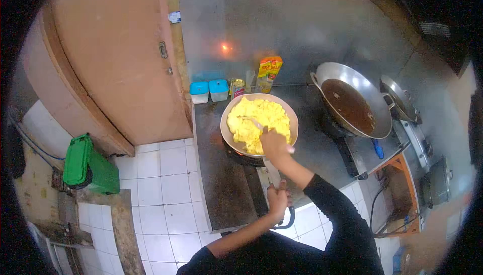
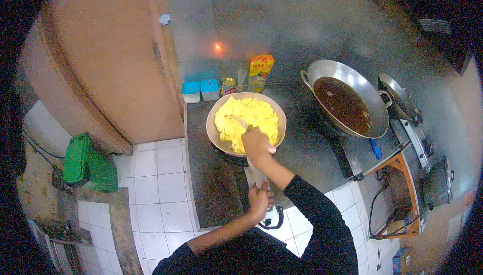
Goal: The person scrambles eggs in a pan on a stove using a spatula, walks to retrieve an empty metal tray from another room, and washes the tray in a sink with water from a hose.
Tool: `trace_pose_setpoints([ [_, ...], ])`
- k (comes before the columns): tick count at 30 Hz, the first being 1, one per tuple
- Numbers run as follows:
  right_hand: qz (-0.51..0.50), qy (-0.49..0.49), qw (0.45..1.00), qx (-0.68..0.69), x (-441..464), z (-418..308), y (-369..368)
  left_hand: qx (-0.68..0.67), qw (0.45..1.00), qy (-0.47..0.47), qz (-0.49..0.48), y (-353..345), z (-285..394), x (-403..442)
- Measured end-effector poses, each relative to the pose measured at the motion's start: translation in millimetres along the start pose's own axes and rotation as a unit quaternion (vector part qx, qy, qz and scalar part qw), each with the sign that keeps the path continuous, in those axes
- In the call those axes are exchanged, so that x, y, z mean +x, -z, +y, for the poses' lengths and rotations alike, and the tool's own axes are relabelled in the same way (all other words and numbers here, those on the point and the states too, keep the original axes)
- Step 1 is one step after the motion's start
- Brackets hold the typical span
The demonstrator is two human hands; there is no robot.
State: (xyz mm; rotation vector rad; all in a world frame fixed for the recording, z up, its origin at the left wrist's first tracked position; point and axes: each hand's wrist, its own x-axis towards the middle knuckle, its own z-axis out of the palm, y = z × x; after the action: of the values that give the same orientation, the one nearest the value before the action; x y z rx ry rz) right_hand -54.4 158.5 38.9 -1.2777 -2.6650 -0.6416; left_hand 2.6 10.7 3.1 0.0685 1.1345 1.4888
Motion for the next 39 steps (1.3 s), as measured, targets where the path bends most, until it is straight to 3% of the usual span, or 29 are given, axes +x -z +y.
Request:
trace_pose_setpoints([
  [2, -0.017, 0.02, 1.0, 0.009, -19.6, 2.2, -1.9, -0.018, 1.0, 0.014, 0.016, -5.7, 9.3, -7.5],
  [4, -0.025, 0.068, 0.994, 0.085, -43.9, 30.3, 41.3, -0.032, 0.999, 0.013, -0.004, -1.6, 5.6, -3.0],
  [7, -0.045, 0.048, 0.997, 0.042, -47.5, 65.8, 113.5, -0.063, 0.997, 0.034, -0.04, 1.7, 6.8, -5.5],
  [10, -0.049, -0.031, 0.997, 0.051, -34.2, 73.0, 117.1, -0.084, 0.994, 0.057, -0.044, -1.0, 10.7, -5.3],
  [14, -0.052, -0.033, 0.998, 0.027, -7.1, 41.1, 18.1, -0.082, 0.992, 0.051, -0.079, 10.1, -5.3, 5.8],
  [17, -0.012, -0.01, 0.992, 0.123, 4.5, 47.3, 1.6, -0.064, 0.988, 0.056, -0.129, 21.0, 1.2, -0.8],
  [19, -0.061, -0.045, 0.986, 0.149, 0.4, 80.0, 82.7, -0.059, 0.984, 0.04, -0.165, 40.3, -9.8, -1.3],
  [21, -0.044, -0.054, 0.985, 0.158, 3.4, 89.4, 90.1, -0.071, 0.963, 0.176, -0.189, 56.0, -4.4, -16.8],
  [22, -0.023, -0.063, 0.984, 0.165, 5.0, 91.9, 90.4, -0.07, 0.963, 0.178, -0.188, 72.1, -11.7, -16.3],
  [24, -0.051, -0.052, 0.982, 0.176, 16.8, 65.3, 47.0, 0.141, 0.911, 0.224, -0.316, 116.5, -54.0, -6.3],
  [25, -0.076, -0.039, 0.979, 0.186, 20.7, 54.0, 20.9, 0.139, 0.91, 0.228, -0.316, 144.1, -95.0, 12.1],
  [26, -0.077, -0.04, 0.979, 0.185, 22.2, 53.4, 0.0, 0.3, 0.836, 0.09, -0.45, 173.5, -141.0, 40.6],
  [27, -0.045, -0.01, 0.981, 0.19, 23.9, 54.3, -18.2, 0.44, 0.705, -0.055, -0.554, 188.3, -162.5, 55.1],
  [28, -0.013, 0.021, 0.981, 0.193, 24.8, 51.8, 6.5, 0.439, 0.704, -0.057, -0.555, 178.1, -150.6, 44.2],
  [29, -0.076, 0.022, 0.986, 0.144, 23.8, 68.1, 34.2, 0.408, 0.796, 0.082, -0.439, 165.7, -143.5, 28.5],
  [30, -0.087, 0.001, 0.987, 0.133, 22.5, 79.4, 76.5, 0.361, 0.853, 0.22, -0.306, 155.2, -137.6, 17.0],
  [31, -0.097, -0.02, 0.988, 0.122, 22.7, 86.7, 97.0, 0.361, 0.852, 0.222, -0.309, 152.3, -146.8, 17.7],
  [33, -0.101, -0.023, 0.99, 0.095, 22.2, 79.5, 95.3, 0.401, 0.87, 0.067, -0.278, 147.6, -172.1, 22.7],
  [34, -0.106, -0.022, 0.992, 0.071, 21.4, 73.0, 92.6, 0.334, 0.91, 0.02, -0.245, 142.9, -175.8, 17.5],
  [36, -0.137, 0.0, 0.982, 0.129, 26.7, 52.9, 43.3, 0.371, 0.908, 0.0, -0.196, 136.6, -181.0, 14.5],
  [39, -0.147, -0.028, 0.977, 0.151, 30.0, 74.7, 47.6, 0.429, 0.893, -0.088, -0.102, 112.9, -159.8, 1.6],
])
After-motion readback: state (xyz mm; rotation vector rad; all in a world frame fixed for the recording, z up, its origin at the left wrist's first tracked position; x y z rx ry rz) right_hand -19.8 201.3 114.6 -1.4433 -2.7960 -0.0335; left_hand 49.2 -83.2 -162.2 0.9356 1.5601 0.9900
